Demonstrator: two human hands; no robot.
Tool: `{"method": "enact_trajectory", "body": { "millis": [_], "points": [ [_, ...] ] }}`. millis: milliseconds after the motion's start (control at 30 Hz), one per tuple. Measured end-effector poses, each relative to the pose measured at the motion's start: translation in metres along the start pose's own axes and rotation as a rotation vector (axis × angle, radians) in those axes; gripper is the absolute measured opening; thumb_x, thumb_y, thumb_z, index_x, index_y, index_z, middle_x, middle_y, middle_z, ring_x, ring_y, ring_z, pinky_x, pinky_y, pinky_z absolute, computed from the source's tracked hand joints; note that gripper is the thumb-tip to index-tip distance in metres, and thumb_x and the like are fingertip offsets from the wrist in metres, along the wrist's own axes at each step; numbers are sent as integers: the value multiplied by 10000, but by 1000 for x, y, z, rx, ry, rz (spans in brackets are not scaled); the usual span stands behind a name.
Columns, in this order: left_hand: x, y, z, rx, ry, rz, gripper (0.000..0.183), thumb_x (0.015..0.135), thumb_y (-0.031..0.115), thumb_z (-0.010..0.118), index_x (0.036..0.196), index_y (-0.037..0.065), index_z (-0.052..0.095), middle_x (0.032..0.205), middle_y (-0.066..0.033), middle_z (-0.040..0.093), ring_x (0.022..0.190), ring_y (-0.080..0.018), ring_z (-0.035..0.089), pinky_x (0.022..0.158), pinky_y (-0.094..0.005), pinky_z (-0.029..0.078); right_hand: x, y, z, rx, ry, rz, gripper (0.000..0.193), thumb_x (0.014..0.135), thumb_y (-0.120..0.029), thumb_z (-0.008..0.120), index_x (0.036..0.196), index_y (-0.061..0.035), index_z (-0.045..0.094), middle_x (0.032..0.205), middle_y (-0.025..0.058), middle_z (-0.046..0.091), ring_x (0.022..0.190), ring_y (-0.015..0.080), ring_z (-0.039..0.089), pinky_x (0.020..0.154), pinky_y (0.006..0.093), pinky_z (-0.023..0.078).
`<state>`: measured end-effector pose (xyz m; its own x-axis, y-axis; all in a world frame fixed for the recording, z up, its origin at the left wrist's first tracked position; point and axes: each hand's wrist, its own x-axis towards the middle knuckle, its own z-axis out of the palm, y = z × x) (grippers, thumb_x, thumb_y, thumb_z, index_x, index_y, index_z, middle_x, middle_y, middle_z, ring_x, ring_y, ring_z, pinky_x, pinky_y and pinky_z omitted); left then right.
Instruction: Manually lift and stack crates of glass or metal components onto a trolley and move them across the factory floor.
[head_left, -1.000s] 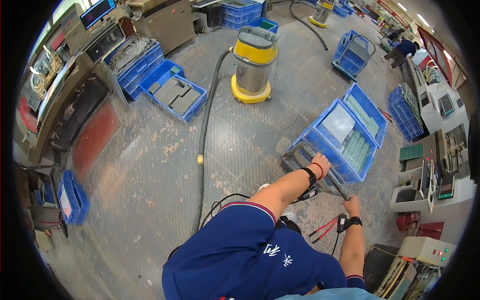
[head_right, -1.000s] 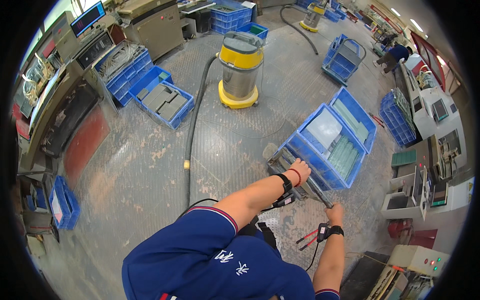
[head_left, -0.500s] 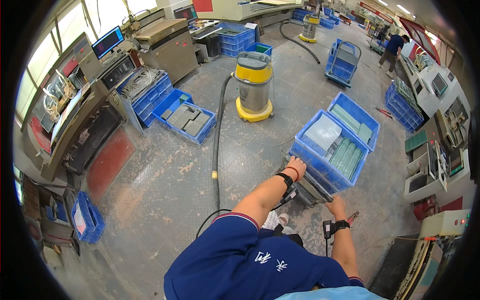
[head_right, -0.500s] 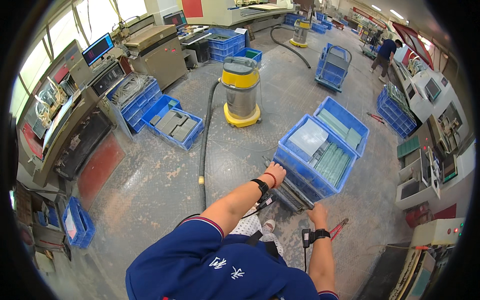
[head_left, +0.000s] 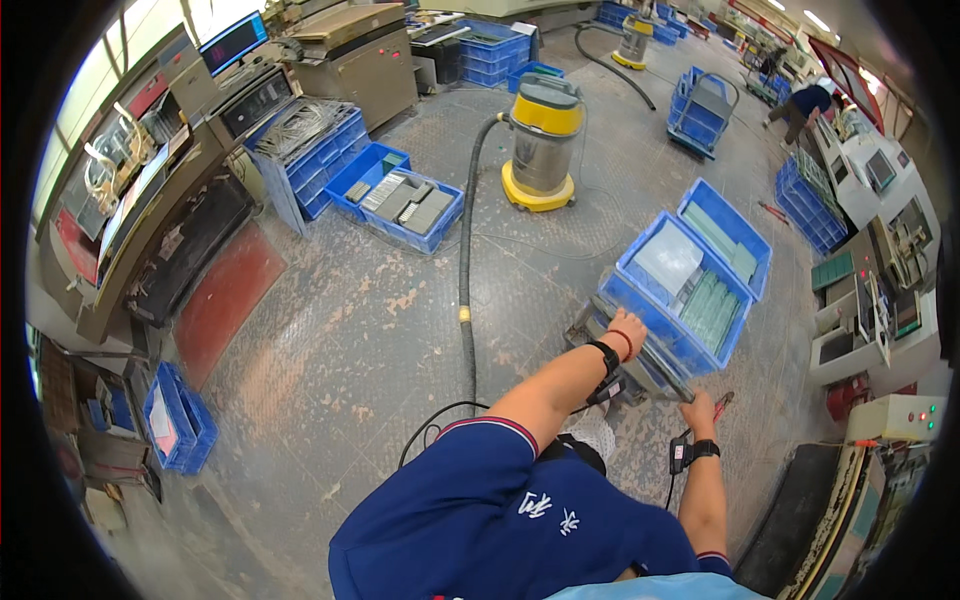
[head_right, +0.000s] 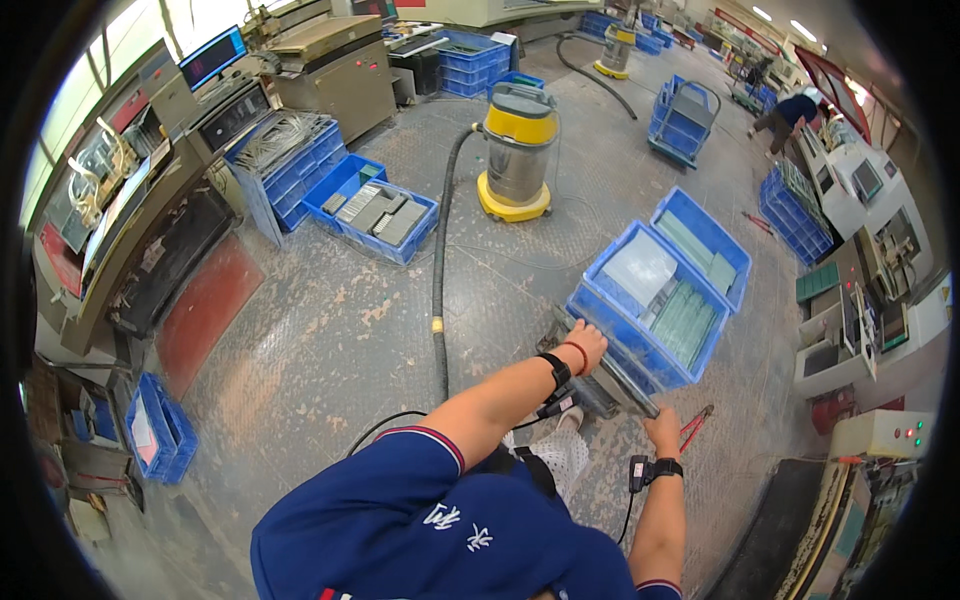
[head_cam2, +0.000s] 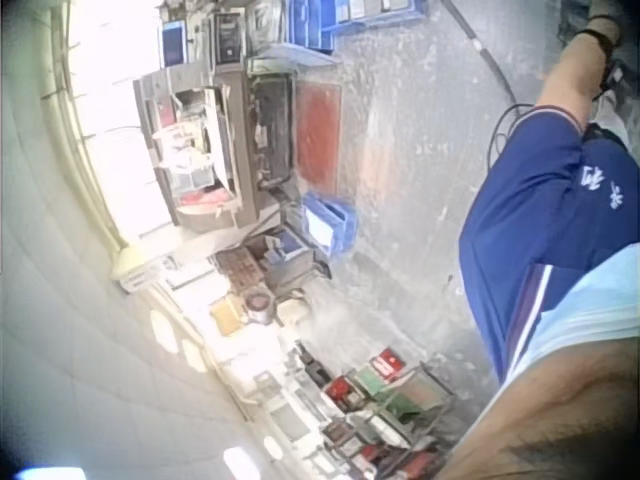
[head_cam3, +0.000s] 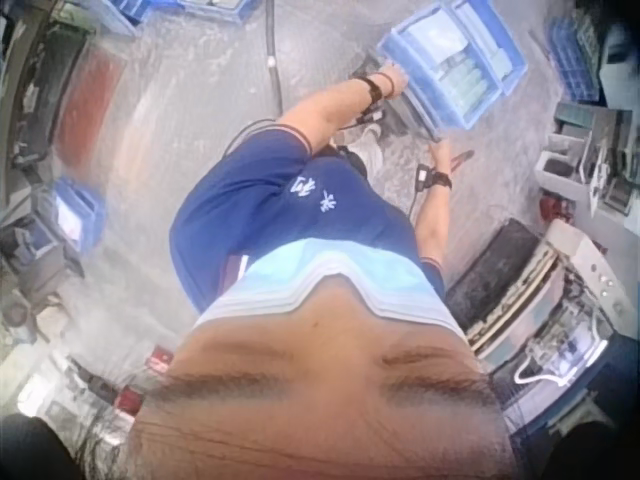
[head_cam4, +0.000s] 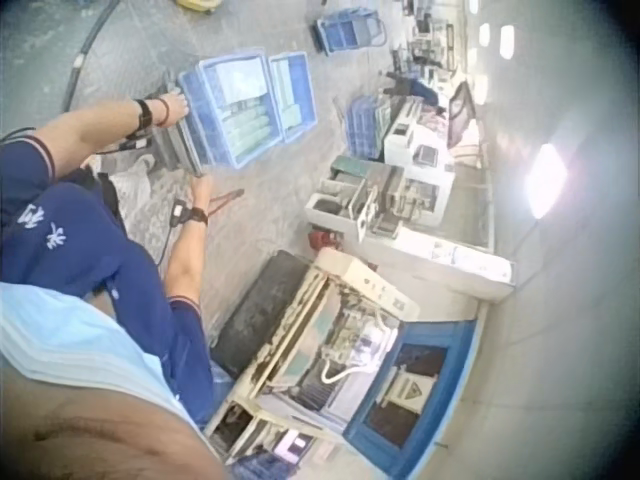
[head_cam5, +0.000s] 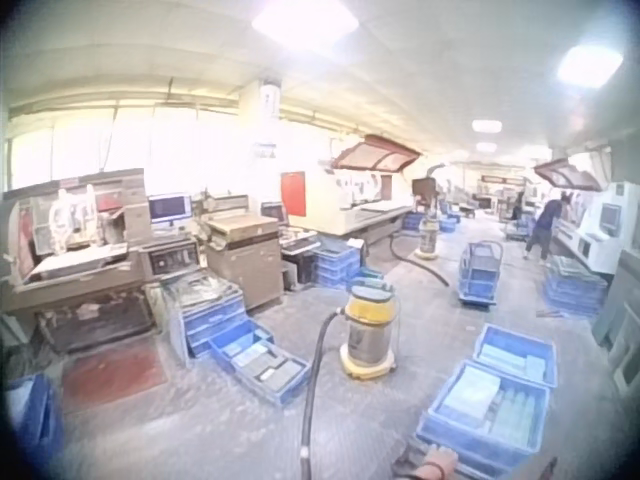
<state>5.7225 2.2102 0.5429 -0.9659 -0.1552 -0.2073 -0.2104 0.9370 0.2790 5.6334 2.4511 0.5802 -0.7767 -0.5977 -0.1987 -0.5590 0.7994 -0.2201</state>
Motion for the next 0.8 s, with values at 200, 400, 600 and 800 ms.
{"method": "enact_trajectory", "body": {
  "millis": [200, 400, 600, 800],
  "points": [
    [-69, 8, -17, 34, -155, 31, 427, 715, 168, 606, 1106, 41, 491, 1129, -149, 497, 1093, -275, 419, 931, -454, 260, -55, -7, 9, -15, -53, 61, 303, 580, -185, 679, 820, -9, 619, 779, 234, 594, 776, 372, 574, 685, 421, 448],
    [-137, 17, 4, 50, -42, -10, 360, 695, 166, 601, 1029, 49, 531, 1041, -130, 529, 1037, -264, 447, 923, -451, 254, -122, -26, 32, -93, -52, 52, 319, 601, -200, 675, 840, -7, 590, 797, 213, 601, 788, 364, 573, 698, 420, 448],
    [-191, 16, 8, 51, 8, -35, 370, 642, 200, 643, 964, 48, 542, 966, -107, 545, 969, -249, 483, 930, -422, 265, -169, -73, 23, -93, -111, 110, 283, 607, -162, 669, 831, -14, 580, 778, 182, 601, 795, 347, 565, 761, 414, 411],
    [-237, 17, -6, 8, 82, -57, 343, 597, 144, 636, 911, 41, 543, 906, -94, 544, 953, -241, 486, 946, -415, 268, -198, -97, 12, -107, -203, 130, 249, 599, -170, 673, 786, -36, 580, 756, 173, 597, 741, 327, 560, 791, 406, 388]
  ]
}}
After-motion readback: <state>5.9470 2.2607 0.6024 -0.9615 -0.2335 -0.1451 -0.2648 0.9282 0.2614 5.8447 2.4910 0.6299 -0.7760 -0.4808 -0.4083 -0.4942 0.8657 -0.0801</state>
